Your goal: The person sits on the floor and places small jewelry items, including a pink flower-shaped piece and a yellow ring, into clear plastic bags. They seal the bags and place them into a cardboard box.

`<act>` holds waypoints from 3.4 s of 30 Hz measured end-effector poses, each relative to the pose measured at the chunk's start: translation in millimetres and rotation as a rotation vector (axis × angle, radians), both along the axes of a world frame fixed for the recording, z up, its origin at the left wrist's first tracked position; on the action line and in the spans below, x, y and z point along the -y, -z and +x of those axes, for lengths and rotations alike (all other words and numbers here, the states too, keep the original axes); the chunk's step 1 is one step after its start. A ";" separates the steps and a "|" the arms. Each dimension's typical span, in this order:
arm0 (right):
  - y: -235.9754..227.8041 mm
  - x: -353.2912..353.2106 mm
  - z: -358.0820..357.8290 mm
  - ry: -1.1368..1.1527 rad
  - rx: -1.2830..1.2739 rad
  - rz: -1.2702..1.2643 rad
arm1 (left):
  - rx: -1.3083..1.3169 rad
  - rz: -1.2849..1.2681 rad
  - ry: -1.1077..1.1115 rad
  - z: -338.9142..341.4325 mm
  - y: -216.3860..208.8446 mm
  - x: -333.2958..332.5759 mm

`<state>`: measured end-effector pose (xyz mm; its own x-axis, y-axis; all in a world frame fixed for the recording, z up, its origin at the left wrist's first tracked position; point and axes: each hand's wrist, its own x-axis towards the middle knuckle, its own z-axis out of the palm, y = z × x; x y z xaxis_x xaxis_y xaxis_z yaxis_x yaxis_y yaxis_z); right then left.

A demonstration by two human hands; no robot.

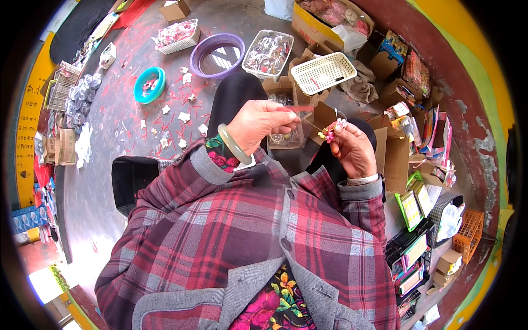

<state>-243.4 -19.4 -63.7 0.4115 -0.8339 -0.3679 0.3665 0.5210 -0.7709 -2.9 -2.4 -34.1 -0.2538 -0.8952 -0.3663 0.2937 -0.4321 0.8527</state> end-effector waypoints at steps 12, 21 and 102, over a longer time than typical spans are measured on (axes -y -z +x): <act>-11.5 -4.2 2.6 -0.051 -0.113 -0.052 | 0.029 -0.072 -0.011 -3.0 -4.2 -2.1; -52.6 -11.8 2.1 -0.050 -0.270 -0.451 | 0.098 -0.155 0.023 -0.9 7.2 -1.5; -55.3 -24.2 38.0 -0.077 -0.943 -0.979 | 0.415 -0.484 0.208 -26.1 8.1 -12.9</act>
<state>-205.4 4.8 -8.4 0.3917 -0.8999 0.1916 -0.5055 -0.3845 -0.7724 -29.1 10.5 -42.3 -0.3634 -0.9307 -0.0405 -0.1484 0.0149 0.9888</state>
